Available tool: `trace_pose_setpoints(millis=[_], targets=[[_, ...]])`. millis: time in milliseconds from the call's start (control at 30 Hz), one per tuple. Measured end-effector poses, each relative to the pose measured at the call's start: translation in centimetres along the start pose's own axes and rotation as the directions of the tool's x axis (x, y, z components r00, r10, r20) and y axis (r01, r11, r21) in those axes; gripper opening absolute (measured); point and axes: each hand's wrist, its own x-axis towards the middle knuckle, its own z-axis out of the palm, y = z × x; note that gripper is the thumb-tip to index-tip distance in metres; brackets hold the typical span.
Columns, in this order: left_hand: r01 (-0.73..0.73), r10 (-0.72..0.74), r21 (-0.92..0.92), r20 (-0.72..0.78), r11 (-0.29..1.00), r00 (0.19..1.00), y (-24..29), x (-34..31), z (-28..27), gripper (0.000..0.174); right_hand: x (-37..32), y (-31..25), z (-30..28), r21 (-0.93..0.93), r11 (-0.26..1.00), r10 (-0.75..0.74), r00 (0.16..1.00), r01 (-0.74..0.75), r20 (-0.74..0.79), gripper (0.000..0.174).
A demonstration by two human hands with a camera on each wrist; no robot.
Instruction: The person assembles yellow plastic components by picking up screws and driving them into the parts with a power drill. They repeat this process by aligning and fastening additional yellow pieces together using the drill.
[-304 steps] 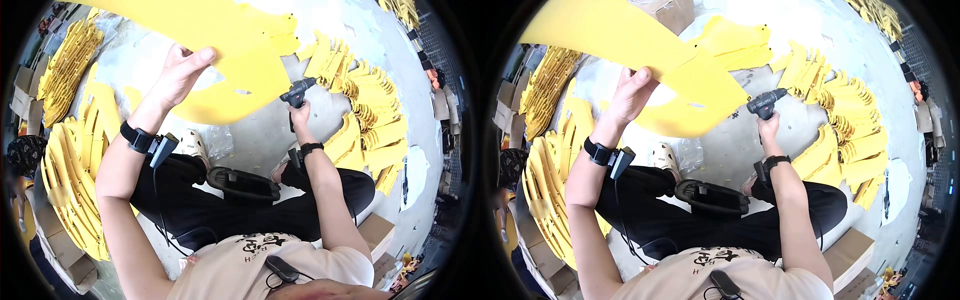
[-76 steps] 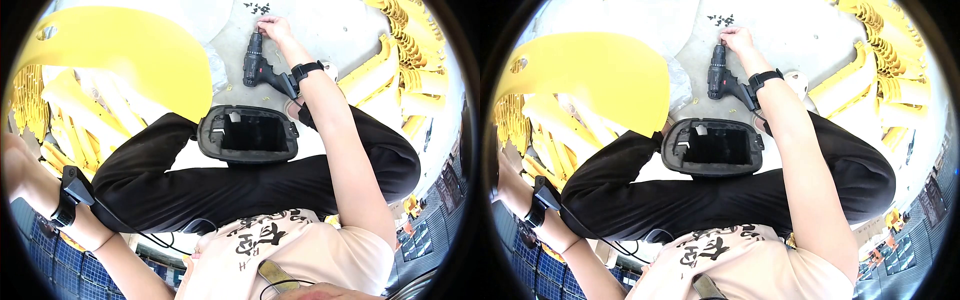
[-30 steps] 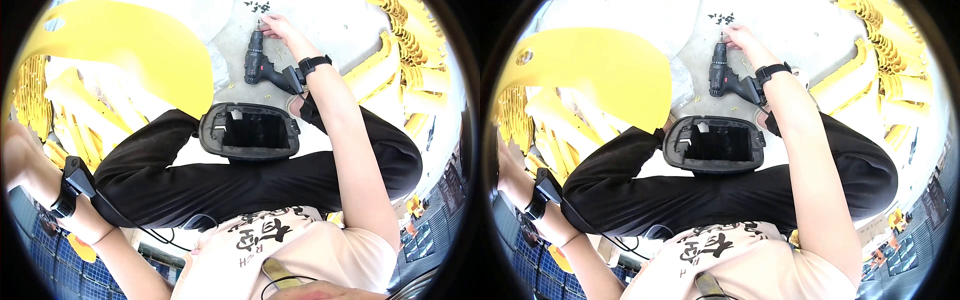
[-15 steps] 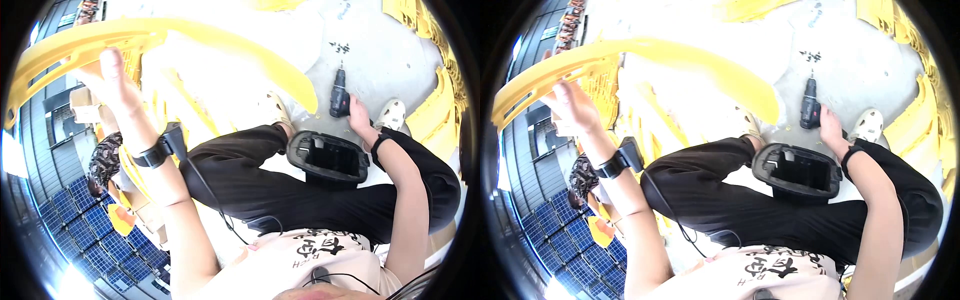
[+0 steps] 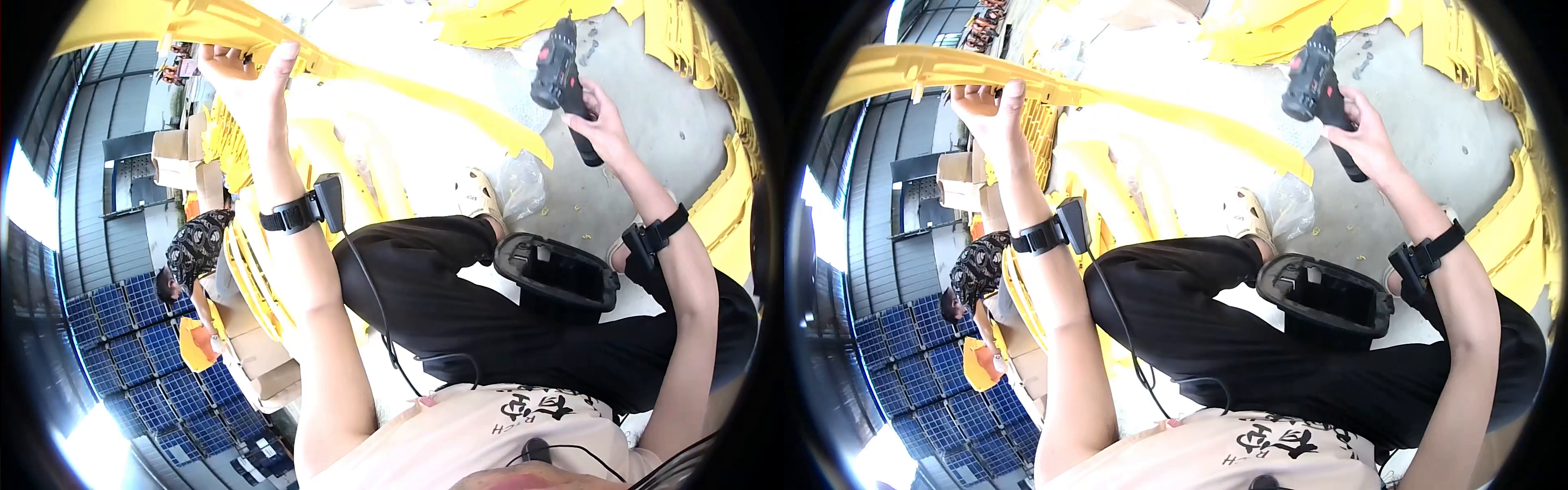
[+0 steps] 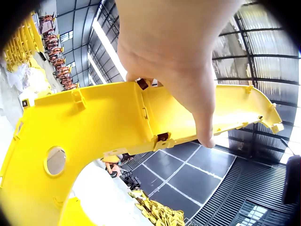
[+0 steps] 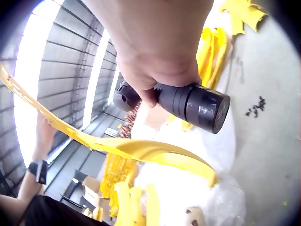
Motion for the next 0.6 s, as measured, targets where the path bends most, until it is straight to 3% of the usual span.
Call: trace_pose_setpoints(millis=[100,133,233,300,333,433,533,567,600], targets=[[0.031,-0.030,0.049,-0.015,0.998,0.999,-0.6,0.3,-0.2,0.095,0.2,-9.7,1.5,0.144,0.981,-0.139,0.988,0.129,0.065,0.063],[0.024,-0.022,0.049,-0.046,0.998,0.999,-1.0,0.7,-0.1,0.094,0.0,-11.2,1.5,0.130,0.982,-0.148,0.986,0.137,0.076,0.063],[0.035,-0.032,0.092,-0.040,0.995,0.999,-0.6,0.5,-0.2,0.088,-1.0,-14.3,2.1,0.380,0.904,-0.312,0.911,0.198,0.268,0.059],[-0.037,0.037,0.047,0.003,0.998,0.999,-0.7,0.6,-0.2,0.073,-2.2,-15.3,3.5,0.477,0.856,-0.381,0.868,0.200,0.320,0.058],[-0.038,0.038,0.048,-0.009,0.998,0.999,-0.4,0.6,-0.4,0.073,-3.0,-15.4,4.3,0.579,0.804,-0.359,0.886,0.134,0.294,0.054],[0.006,-0.004,0.213,-0.010,0.977,1.000,0.2,0.5,-0.8,0.058,-4.5,-14.6,6.6,0.642,0.767,-0.171,0.969,0.019,0.176,0.035],[0.044,-0.042,0.207,-0.016,0.977,0.999,0.2,0.4,-0.8,0.054,-4.7,-12.9,6.9,0.668,0.696,-0.009,0.927,-0.263,0.374,0.032],[0.059,-0.060,0.171,0.000,0.983,0.998,0.2,0.2,-0.9,0.058,-5.1,-12.8,7.3,0.667,0.709,0.016,0.950,-0.231,0.313,0.034],[0.073,-0.076,0.135,0.016,0.988,0.997,0.2,0.1,-1.0,0.063,-4.8,-12.0,7.2,0.679,0.668,0.014,0.918,-0.303,0.396,0.035]])
